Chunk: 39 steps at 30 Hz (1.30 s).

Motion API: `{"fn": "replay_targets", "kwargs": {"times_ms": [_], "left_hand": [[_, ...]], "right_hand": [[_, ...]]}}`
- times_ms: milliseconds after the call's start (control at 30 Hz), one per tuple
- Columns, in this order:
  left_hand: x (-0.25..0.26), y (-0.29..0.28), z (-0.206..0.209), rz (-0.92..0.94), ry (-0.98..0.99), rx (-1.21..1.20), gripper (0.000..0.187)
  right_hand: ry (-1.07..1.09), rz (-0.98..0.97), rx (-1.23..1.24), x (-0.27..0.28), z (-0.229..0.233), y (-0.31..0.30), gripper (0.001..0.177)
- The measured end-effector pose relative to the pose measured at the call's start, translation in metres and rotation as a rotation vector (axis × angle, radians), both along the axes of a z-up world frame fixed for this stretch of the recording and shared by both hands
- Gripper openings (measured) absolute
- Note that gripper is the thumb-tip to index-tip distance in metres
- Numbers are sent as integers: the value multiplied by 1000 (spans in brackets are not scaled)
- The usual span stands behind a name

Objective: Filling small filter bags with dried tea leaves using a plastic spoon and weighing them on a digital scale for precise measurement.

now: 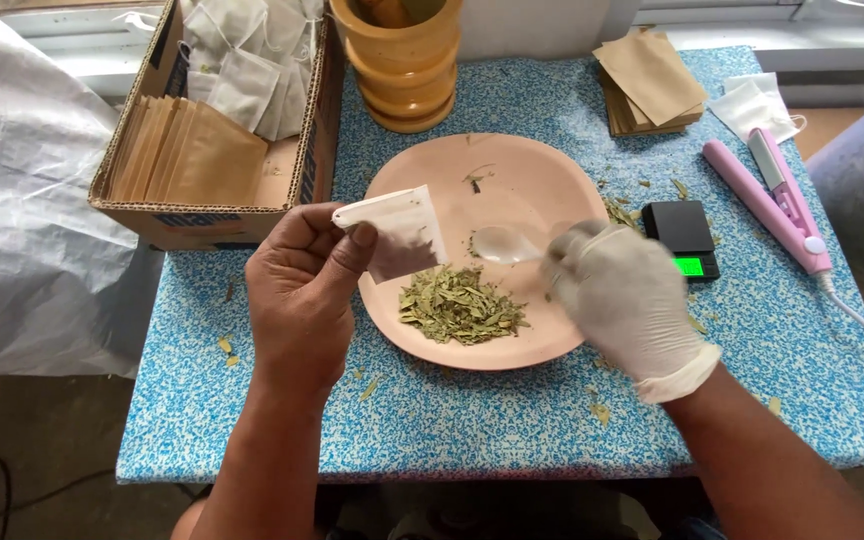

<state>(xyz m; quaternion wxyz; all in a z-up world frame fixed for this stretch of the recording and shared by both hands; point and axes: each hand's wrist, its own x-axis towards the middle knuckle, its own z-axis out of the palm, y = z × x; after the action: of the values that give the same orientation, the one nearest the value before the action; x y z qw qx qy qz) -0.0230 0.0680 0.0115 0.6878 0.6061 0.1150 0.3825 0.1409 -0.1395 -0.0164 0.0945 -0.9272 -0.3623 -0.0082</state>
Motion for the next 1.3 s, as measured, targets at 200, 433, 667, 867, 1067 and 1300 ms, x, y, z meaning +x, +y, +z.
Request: {"fn": "replay_targets", "kwargs": {"times_ms": [200, 433, 667, 867, 1067, 1300], "left_hand": [[-1, -4, 7, -12, -5, 0, 18], [-2, -1, 5, -30, -4, 2, 18], [0, 5, 2, -117, 179, -31, 16], [29, 9, -4, -288, 598, -94, 4], [59, 10, -12, -359, 771, -136, 6], [73, 10, -18, -357, 783, -257, 10]], "right_hand": [[-472, -14, -95, 19, -6, -5, 14], [-619, 40, -77, 24, -11, 3, 19], [-791, 11, -154, 37, -11, -2, 16], [-467, -6, -343, 4, 43, 4, 34], [-193, -38, -531, -10, 60, 6, 27], [-236, 32, -467, -1, 34, 8, 25]]}}
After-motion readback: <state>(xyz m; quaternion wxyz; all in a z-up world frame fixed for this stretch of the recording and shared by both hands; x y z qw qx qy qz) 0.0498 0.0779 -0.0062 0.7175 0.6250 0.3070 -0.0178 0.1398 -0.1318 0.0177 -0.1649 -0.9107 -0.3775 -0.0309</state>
